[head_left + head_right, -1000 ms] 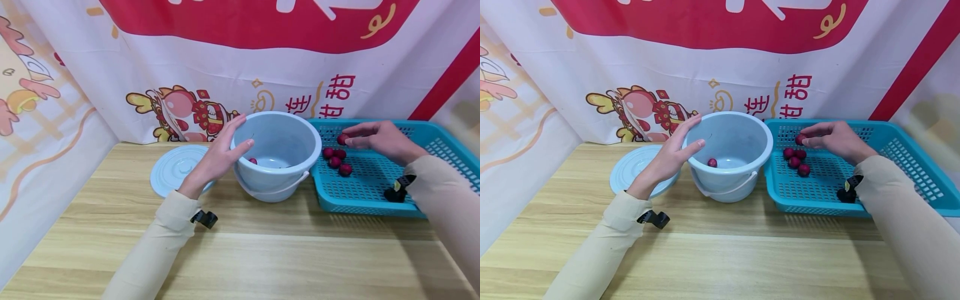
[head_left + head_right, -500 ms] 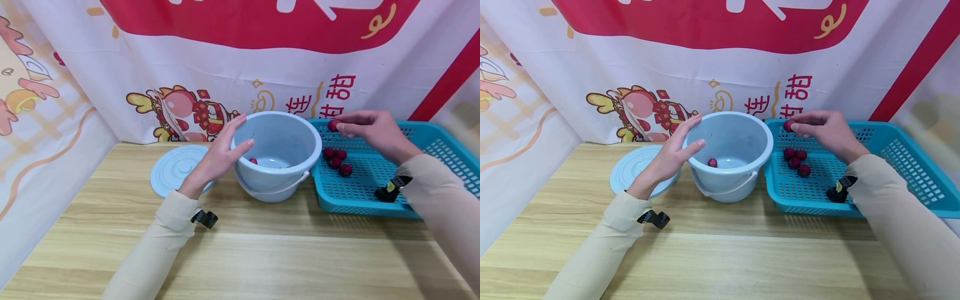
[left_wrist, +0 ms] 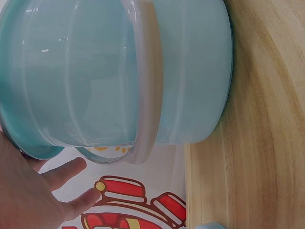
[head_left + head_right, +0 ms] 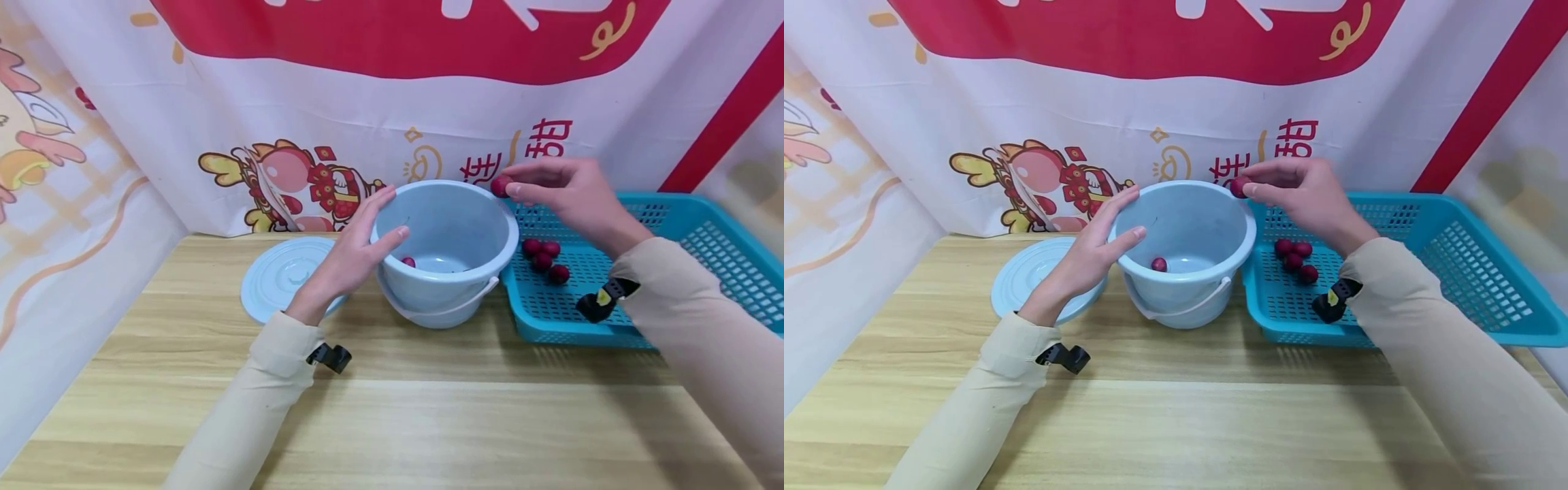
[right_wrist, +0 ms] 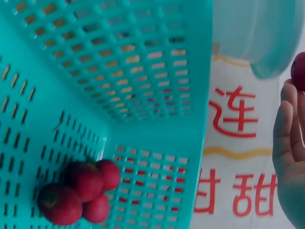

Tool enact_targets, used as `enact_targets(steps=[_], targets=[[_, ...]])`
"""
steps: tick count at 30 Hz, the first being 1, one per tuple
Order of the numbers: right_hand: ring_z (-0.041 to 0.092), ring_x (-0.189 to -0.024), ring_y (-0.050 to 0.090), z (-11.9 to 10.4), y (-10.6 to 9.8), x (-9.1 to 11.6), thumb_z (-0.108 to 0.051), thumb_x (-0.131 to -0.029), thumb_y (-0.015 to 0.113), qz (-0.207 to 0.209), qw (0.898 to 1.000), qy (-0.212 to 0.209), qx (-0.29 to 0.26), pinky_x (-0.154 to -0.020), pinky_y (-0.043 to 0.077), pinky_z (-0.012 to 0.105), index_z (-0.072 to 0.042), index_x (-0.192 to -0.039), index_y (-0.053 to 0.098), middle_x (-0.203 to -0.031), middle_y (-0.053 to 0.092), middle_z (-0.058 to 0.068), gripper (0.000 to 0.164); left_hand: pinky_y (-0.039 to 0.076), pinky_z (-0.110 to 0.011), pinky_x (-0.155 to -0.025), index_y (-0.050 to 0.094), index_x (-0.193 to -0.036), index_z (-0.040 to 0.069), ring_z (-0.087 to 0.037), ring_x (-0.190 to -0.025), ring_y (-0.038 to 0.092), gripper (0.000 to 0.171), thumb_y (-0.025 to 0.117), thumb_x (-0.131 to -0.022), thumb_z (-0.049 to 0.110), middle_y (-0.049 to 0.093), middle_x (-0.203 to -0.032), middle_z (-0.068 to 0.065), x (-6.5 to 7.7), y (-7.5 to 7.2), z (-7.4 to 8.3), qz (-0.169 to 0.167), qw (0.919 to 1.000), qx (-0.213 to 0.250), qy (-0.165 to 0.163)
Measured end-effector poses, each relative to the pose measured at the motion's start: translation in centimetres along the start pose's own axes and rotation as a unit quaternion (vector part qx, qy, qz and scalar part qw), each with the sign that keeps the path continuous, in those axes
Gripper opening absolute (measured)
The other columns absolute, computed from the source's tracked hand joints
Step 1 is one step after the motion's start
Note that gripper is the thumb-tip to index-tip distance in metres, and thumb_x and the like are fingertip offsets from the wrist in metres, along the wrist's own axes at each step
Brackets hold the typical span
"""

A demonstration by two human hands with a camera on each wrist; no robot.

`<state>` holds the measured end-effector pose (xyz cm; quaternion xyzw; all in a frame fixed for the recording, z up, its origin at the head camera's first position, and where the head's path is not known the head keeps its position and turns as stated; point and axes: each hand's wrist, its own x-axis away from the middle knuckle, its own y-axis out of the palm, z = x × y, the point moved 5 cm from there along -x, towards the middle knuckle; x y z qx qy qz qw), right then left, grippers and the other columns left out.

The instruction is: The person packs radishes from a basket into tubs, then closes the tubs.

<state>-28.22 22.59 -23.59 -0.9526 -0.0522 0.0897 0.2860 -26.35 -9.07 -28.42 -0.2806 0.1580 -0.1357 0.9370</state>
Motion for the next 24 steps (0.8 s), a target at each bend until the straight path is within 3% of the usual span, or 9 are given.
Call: enact_targets(steps=[16, 24], targets=[[0.017, -0.109, 0.073, -3.6, 3.7, -0.9, -0.042, -0.093, 0.081, -0.049, 0.996, -0.064, 0.026, -0.087, 0.062, 0.024, -0.026, -0.133, 0.075, -0.127, 0.077, 0.001, 0.044, 0.041, -0.066, -0.121, 0.027, -0.169, 0.029, -0.027, -0.160, 0.029, 0.076, 0.058, -0.102, 0.050, 0.019, -0.178, 0.009, -0.1, 0.0, 0.0, -0.001, 1.0000, 0.000, -0.001], [0.021, -0.107, 0.076, -4.4, 5.9, -1.4, -0.031, -0.095, 0.081, -0.089, 0.992, -0.087, 0.032, -0.089, 0.062, 0.028, -0.022, -0.131, 0.076, -0.124, 0.078, 0.004, 0.038, 0.040, -0.066, -0.122, 0.028, -0.168, 0.029, -0.026, -0.161, 0.027, 0.076, 0.058, -0.102, 0.050, 0.019, -0.178, 0.009, -0.1, 0.0, 0.1, -0.001, 1.0000, -0.003, -0.003]])
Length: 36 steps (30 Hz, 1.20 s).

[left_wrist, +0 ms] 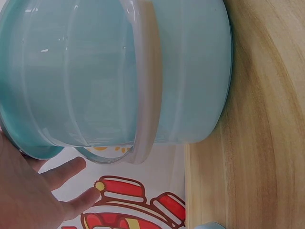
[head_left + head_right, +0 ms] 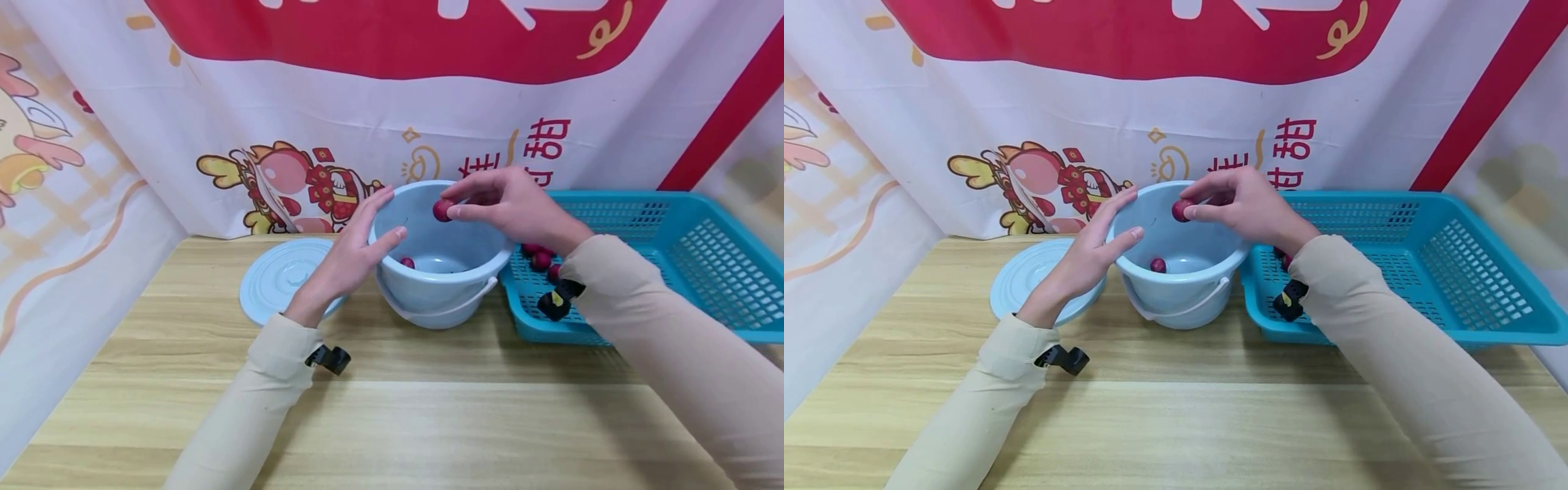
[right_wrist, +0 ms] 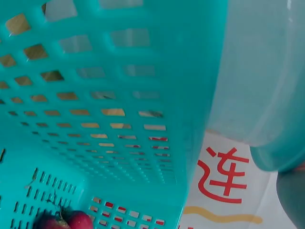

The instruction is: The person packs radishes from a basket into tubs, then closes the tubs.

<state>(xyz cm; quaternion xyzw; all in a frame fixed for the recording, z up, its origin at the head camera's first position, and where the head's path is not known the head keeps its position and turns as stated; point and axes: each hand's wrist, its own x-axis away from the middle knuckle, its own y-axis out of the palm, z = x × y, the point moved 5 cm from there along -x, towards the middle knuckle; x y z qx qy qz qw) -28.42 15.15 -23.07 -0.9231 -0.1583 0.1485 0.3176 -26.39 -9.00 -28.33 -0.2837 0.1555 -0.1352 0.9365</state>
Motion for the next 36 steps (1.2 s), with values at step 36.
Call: enact_targets(steps=[36], targets=[[0.020, -0.093, 0.070, 0.3, 2.2, -0.2, -0.027, -0.091, 0.085, -0.017, 0.994, -0.041, 0.102, -0.082, 0.059, 0.035, -0.021, -0.128, 0.077, -0.118, 0.080, 0.002, 0.038, 0.038, -0.065, -0.124, 0.028, -0.168, 0.029, -0.026, -0.161, 0.028, 0.075, 0.057, -0.103, 0.051, 0.019, -0.178, 0.010, 0.0, 0.0, 0.0, -0.001, 1.0000, 0.000, 0.006]])
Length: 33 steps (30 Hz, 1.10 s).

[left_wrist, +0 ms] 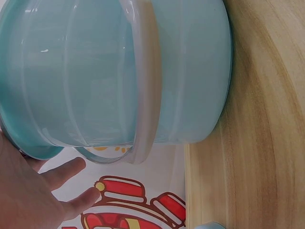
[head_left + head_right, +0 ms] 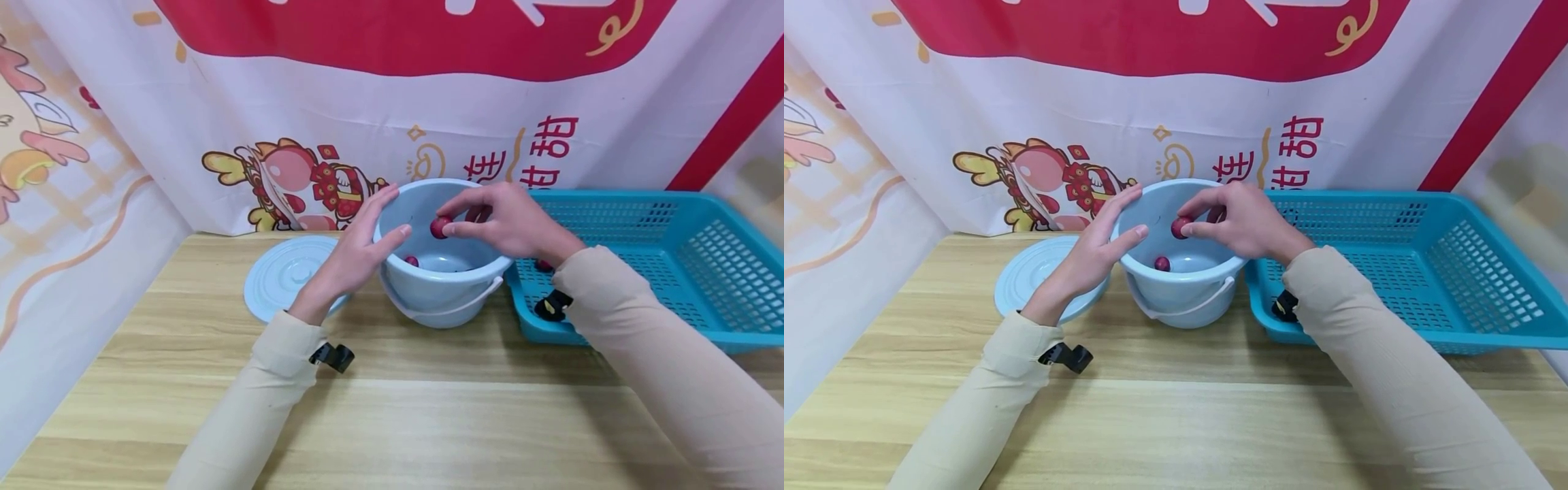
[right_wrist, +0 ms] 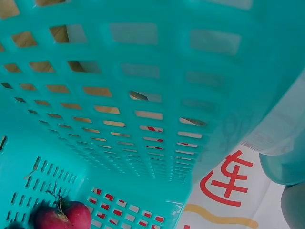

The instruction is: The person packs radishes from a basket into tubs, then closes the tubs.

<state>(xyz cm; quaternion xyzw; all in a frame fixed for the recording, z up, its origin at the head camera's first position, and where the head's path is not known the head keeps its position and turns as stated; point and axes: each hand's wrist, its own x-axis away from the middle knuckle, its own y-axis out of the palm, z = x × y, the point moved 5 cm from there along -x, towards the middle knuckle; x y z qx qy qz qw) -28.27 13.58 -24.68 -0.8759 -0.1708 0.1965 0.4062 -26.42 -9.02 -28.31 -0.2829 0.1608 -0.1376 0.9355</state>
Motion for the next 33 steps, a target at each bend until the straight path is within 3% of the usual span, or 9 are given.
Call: enact_targets(steps=[14, 26, 33], targets=[[0.023, -0.094, 0.069, -0.5, 0.2, -0.4, -0.028, -0.093, 0.083, -0.007, 1.000, 0.003, -0.009, -0.082, 0.057, 0.035, -0.021, -0.127, 0.078, -0.118, 0.079, 0.004, 0.035, 0.039, -0.065, -0.123, 0.028, -0.168, 0.028, -0.026, -0.160, 0.029, 0.076, 0.058, -0.102, 0.050, 0.019, -0.177, 0.010, 0.3, -0.5, -0.2, 0.006, 1.0000, 0.002, -0.002], [0.023, -0.096, 0.069, -0.3, 0.0, 0.3, -0.028, -0.093, 0.083, -0.012, 1.000, 0.003, -0.013, -0.082, 0.058, 0.033, -0.020, -0.126, 0.078, -0.121, 0.078, 0.005, 0.034, 0.038, -0.066, -0.124, 0.027, -0.169, 0.028, -0.026, -0.162, 0.027, 0.076, 0.057, -0.103, 0.050, 0.018, -0.178, 0.011, 0.3, 0.0, -0.2, 0.001, 0.9999, 0.009, -0.006], [0.023, -0.099, 0.067, 0.1, -0.6, 0.7, -0.031, -0.094, 0.082, -0.006, 0.999, 0.011, -0.049, -0.084, 0.058, 0.035, -0.023, -0.126, 0.078, -0.120, 0.078, 0.001, 0.033, 0.038, -0.065, -0.124, 0.027, -0.169, 0.027, -0.025, -0.162, 0.027, 0.076, 0.057, -0.103, 0.050, 0.019, -0.178, 0.010, 0.2, 0.0, 0.1, 0.000, 1.0000, 0.002, -0.003]])
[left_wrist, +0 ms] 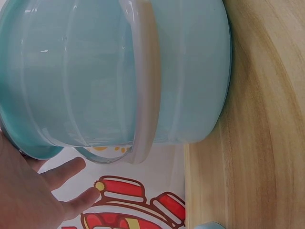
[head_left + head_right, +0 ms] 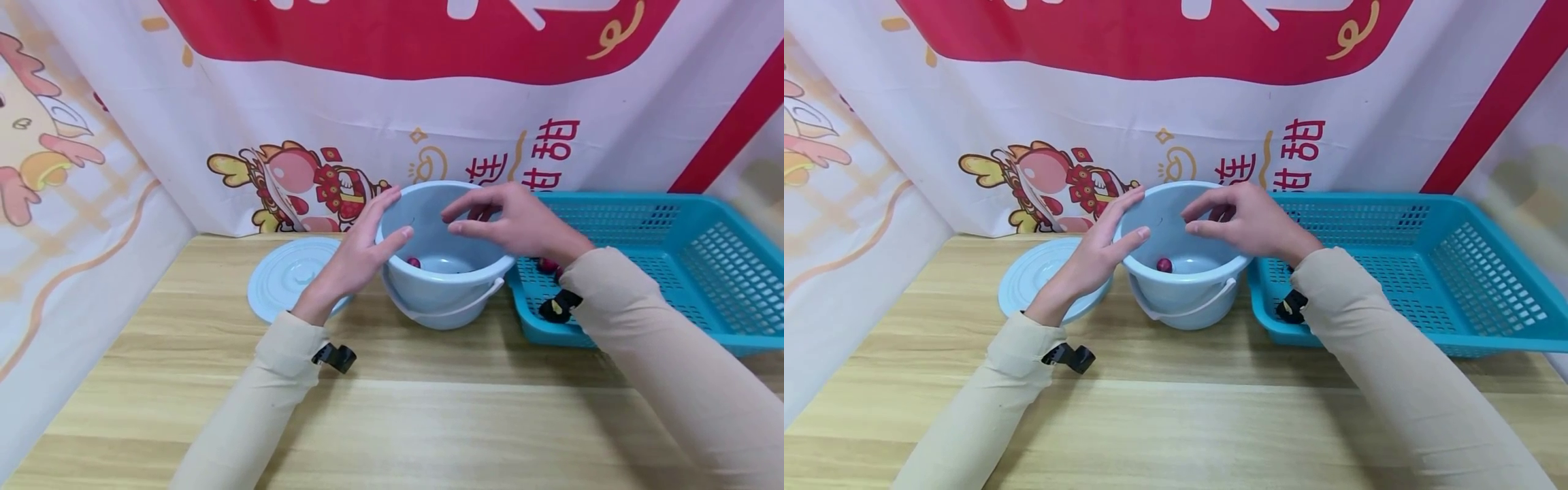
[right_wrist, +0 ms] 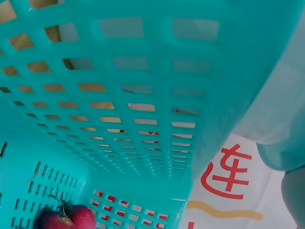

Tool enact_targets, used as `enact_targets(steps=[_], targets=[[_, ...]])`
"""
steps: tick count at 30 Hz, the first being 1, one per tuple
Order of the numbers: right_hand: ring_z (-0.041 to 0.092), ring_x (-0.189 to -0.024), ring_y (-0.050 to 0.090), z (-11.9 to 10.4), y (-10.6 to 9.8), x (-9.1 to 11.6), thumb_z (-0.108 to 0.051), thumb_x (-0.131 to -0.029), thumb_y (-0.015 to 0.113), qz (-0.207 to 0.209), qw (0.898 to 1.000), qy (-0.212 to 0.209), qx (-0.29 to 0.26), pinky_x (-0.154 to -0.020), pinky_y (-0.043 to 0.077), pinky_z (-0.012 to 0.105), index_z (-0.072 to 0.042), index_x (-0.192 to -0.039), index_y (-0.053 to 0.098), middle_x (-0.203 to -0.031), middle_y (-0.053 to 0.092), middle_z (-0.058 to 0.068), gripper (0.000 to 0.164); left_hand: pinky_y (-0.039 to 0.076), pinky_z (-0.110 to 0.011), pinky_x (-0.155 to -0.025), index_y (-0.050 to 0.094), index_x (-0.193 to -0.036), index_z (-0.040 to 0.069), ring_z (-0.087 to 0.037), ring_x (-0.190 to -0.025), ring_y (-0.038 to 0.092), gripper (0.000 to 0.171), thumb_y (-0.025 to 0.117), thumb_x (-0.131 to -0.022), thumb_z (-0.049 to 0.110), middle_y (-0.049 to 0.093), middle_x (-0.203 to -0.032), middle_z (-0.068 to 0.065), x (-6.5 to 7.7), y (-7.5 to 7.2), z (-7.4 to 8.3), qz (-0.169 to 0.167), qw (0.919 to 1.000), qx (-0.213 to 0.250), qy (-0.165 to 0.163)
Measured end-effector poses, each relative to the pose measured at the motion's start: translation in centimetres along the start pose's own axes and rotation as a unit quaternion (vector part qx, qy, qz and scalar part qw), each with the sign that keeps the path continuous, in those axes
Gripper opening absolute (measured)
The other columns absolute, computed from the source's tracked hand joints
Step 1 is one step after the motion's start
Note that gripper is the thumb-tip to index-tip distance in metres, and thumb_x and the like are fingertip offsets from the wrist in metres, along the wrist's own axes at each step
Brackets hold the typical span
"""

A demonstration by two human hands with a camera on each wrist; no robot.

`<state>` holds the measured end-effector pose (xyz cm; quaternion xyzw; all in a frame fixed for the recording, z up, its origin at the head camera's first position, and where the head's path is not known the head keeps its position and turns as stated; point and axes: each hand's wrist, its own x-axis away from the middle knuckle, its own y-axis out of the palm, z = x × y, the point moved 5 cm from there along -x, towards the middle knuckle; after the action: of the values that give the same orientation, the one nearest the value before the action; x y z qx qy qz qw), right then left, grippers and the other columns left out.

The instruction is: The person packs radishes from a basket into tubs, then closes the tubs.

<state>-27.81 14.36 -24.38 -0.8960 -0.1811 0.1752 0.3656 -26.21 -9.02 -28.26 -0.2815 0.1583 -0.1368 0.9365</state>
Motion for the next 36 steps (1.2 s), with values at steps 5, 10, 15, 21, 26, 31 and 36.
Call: enact_targets(steps=[5, 10, 15, 21, 26, 31, 36], targets=[[0.021, -0.107, 0.070, 0.6, -1.2, 0.6, -0.031, -0.095, 0.080, 0.018, 0.998, 0.007, -0.051, -0.088, 0.061, 0.028, -0.023, -0.127, 0.078, -0.125, 0.077, 0.001, 0.033, 0.038, -0.066, -0.123, 0.027, -0.168, 0.029, -0.024, -0.162, 0.026, 0.076, 0.058, -0.103, 0.051, 0.019, -0.178, 0.010, -0.1, -0.1, -0.1, 0.001, 1.0000, -0.002, 0.000], [0.016, -0.116, 0.072, 1.5, -2.8, 1.2, -0.034, -0.096, 0.079, 0.035, 0.995, 0.013, -0.096, -0.089, 0.062, 0.021, -0.022, -0.133, 0.074, -0.131, 0.075, 0.000, 0.039, 0.040, -0.066, -0.121, 0.028, -0.168, 0.029, -0.024, -0.162, 0.026, 0.076, 0.058, -0.102, 0.051, 0.020, -0.178, 0.010, -0.2, -0.1, 0.0, 0.004, 1.0000, -0.004, 0.005], [0.015, -0.121, 0.069, 3.8, -4.5, 2.1, -0.037, -0.096, 0.078, 0.070, 0.989, 0.049, -0.118, -0.090, 0.062, 0.021, -0.024, -0.141, 0.069, -0.137, 0.071, -0.003, 0.048, 0.040, -0.066, -0.121, 0.027, -0.169, 0.028, -0.025, -0.161, 0.027, 0.077, 0.058, -0.102, 0.050, 0.020, -0.178, 0.010, -0.2, 0.0, 0.0, 0.001, 1.0000, 0.002, 0.005], [0.013, -0.123, 0.064, 7.8, -6.0, 3.0, -0.044, -0.095, 0.078, 0.078, 0.987, 0.106, -0.096, -0.087, 0.060, 0.018, -0.026, -0.147, 0.065, -0.142, 0.069, -0.005, 0.056, 0.041, -0.066, -0.121, 0.028, -0.168, 0.028, -0.026, -0.160, 0.030, 0.076, 0.058, -0.102, 0.050, 0.020, -0.177, 0.009, -0.3, 0.1, -0.2, 0.002, 1.0000, 0.008, 0.004], [0.019, -0.130, 0.058, 11.0, -6.8, 3.8, -0.054, -0.093, 0.076, 0.034, 0.984, 0.169, -0.046, -0.097, 0.061, 0.035, -0.027, -0.150, 0.061, -0.147, 0.065, 0.002, 0.064, 0.042, -0.064, -0.121, 0.027, -0.168, 0.032, -0.026, -0.159, 0.031, 0.075, 0.058, -0.102, 0.050, 0.020, -0.177, 0.009, -0.1, 0.1, -0.2, 0.001, 0.9999, 0.011, -0.001], [0.033, -0.137, 0.054, 13.3, -6.9, 4.6, -0.050, -0.094, 0.077, -0.046, 0.979, 0.195, -0.020, -0.107, 0.053, 0.065, -0.024, -0.153, 0.056, -0.154, 0.059, 0.011, 0.068, 0.042, -0.064, -0.121, 0.027, -0.168, 0.032, -0.027, -0.159, 0.032, 0.075, 0.058, -0.103, 0.049, 0.020, -0.177, 0.009, -0.1, 0.1, -0.2, 0.001, 0.9999, 0.011, -0.003], [0.039, -0.138, 0.052, 14.8, -6.5, 5.2, -0.032, -0.096, 0.079, -0.102, 0.977, 0.188, -0.008, -0.101, 0.057, 0.063, -0.018, -0.152, 0.057, -0.153, 0.059, 0.016, 0.062, 0.042, -0.064, -0.121, 0.028, -0.168, 0.028, -0.027, -0.159, 0.031, 0.076, 0.058, -0.103, 0.050, 0.020, -0.177, 0.009, 0.0, 0.0, -0.2, 0.002, 1.0000, 0.009, -0.001]])
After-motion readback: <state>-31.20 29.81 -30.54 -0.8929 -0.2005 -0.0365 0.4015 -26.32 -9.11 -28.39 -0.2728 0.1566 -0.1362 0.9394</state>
